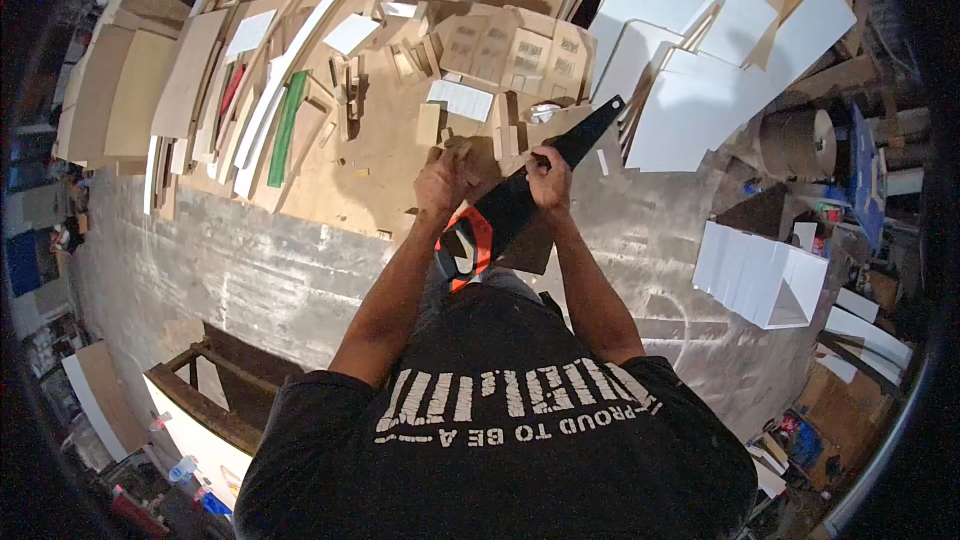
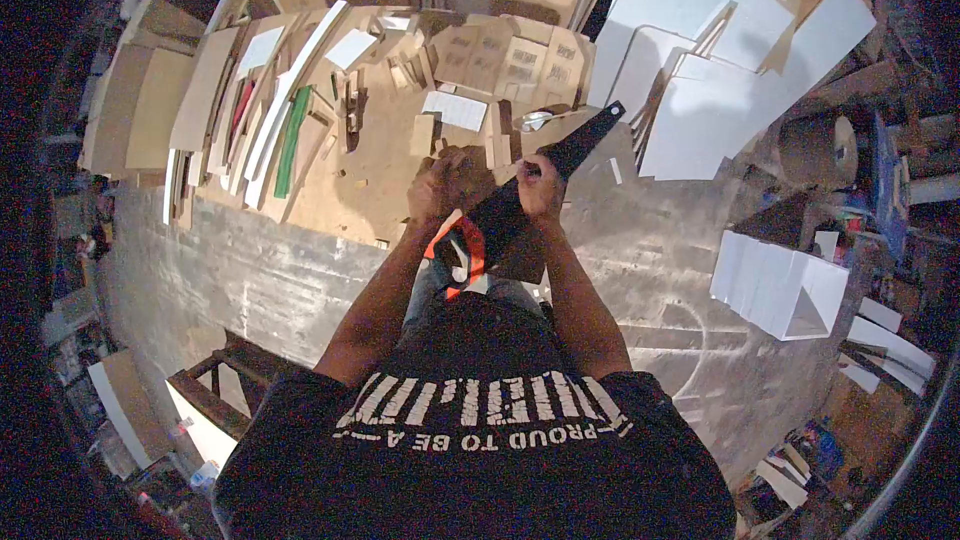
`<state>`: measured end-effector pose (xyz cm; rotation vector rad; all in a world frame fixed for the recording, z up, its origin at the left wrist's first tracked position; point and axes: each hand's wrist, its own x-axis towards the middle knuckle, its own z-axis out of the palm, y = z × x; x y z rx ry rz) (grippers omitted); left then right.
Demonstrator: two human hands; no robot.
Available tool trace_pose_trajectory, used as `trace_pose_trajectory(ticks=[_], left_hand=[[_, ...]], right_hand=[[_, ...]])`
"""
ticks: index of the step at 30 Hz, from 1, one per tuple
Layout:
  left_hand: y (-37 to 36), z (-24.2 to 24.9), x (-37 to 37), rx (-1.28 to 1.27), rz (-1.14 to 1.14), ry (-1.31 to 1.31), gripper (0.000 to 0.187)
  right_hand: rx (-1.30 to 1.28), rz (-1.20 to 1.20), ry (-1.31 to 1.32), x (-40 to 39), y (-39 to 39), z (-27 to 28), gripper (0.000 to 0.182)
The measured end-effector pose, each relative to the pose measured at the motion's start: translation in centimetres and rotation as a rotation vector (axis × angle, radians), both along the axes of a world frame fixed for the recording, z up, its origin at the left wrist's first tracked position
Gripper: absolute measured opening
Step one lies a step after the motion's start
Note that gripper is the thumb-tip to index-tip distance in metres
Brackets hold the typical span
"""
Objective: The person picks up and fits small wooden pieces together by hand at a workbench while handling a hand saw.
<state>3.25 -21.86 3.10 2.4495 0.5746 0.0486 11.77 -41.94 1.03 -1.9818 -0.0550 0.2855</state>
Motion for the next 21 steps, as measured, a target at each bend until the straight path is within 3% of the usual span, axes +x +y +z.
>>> trace_pose_trajectory(ticks=[3,6,11,17,21], left_hand=[[1.0,1.0,-1.1,-0.029,0.017,-0.001,0.027],[2.4,0.7,-2.2,-0.111,-0.041,-0.114,0.023],[4.9,-3.7,-2.9,-0.195,-0.177,-0.350,0.026],[5.6,-3.9,-3.3,-0.408,-0.208,-0.409,0.024],[6.5,-2.7,-3.7,-0.251,-0.233,-0.303,0.027]], right_hand=[[-0.032,-0.008,-0.322,-0.8,0.5,-0.1,0.015],[-0.119,0.005,-0.216,-1.9,0.6,0.5,0.016],[-0.167,0.024,-0.380,-5.1,2.2,0.2,0.019],[-0.132,0.131,-0.302,-7.7,6.4,1.6,0.022],[-0.186,0.131,-0.390,-8.1,8.2,1.2,0.023]])
